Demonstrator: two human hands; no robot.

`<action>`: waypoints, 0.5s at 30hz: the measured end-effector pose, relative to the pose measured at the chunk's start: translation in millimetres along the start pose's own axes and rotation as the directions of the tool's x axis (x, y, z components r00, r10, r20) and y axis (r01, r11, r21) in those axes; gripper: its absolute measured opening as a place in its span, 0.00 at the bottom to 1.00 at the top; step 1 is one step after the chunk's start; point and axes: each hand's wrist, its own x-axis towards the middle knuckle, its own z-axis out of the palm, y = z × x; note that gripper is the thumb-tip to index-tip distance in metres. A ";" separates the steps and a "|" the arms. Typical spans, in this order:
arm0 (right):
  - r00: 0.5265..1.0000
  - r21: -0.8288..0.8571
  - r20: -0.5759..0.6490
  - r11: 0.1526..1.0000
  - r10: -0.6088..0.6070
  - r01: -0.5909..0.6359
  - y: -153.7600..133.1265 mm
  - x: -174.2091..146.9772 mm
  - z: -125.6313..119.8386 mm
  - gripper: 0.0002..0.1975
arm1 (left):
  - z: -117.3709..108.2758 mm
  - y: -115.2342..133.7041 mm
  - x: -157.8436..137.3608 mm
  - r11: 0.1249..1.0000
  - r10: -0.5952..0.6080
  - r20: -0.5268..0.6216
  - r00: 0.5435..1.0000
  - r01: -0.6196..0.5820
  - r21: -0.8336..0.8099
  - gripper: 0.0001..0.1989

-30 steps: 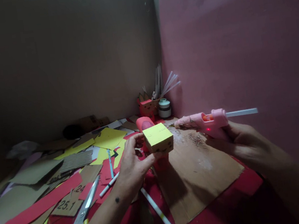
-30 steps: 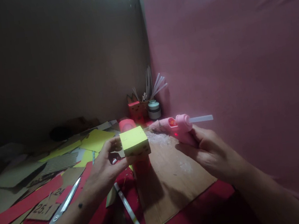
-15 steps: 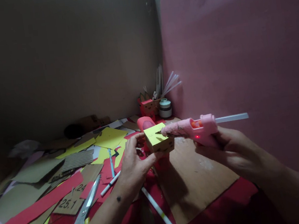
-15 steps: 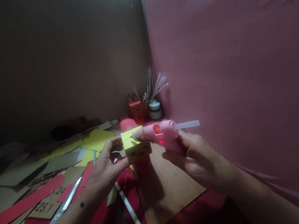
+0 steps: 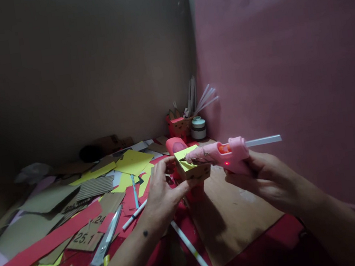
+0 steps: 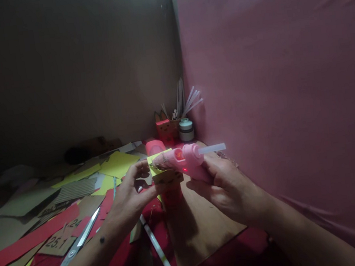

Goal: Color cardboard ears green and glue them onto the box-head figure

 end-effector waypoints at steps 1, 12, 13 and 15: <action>1.000 0.000 -0.001 1.000 0.003 -0.003 0.6 0.3 0.4 0.05 | 0.2 0.3 -0.1 1.000 0.000 -0.001 1.000 0.000 -0.001 0.27; 1.000 -0.022 0.017 0.999 0.025 -0.024 5.4 -1.1 -4.4 0.16 | 0.5 -0.3 -0.2 1.000 0.009 0.004 1.000 -0.009 -0.005 0.28; 1.000 -0.022 0.023 1.000 0.018 -0.018 5.6 -1.2 -5.2 0.18 | 0.4 -1.0 -0.2 1.000 0.014 0.006 1.000 -0.014 -0.004 0.27; 0.999 -0.019 0.032 1.000 0.006 -0.006 5.7 -1.2 -6.5 0.20 | 0.2 -2.0 0.1 1.000 0.020 0.006 1.000 -0.020 0.001 0.27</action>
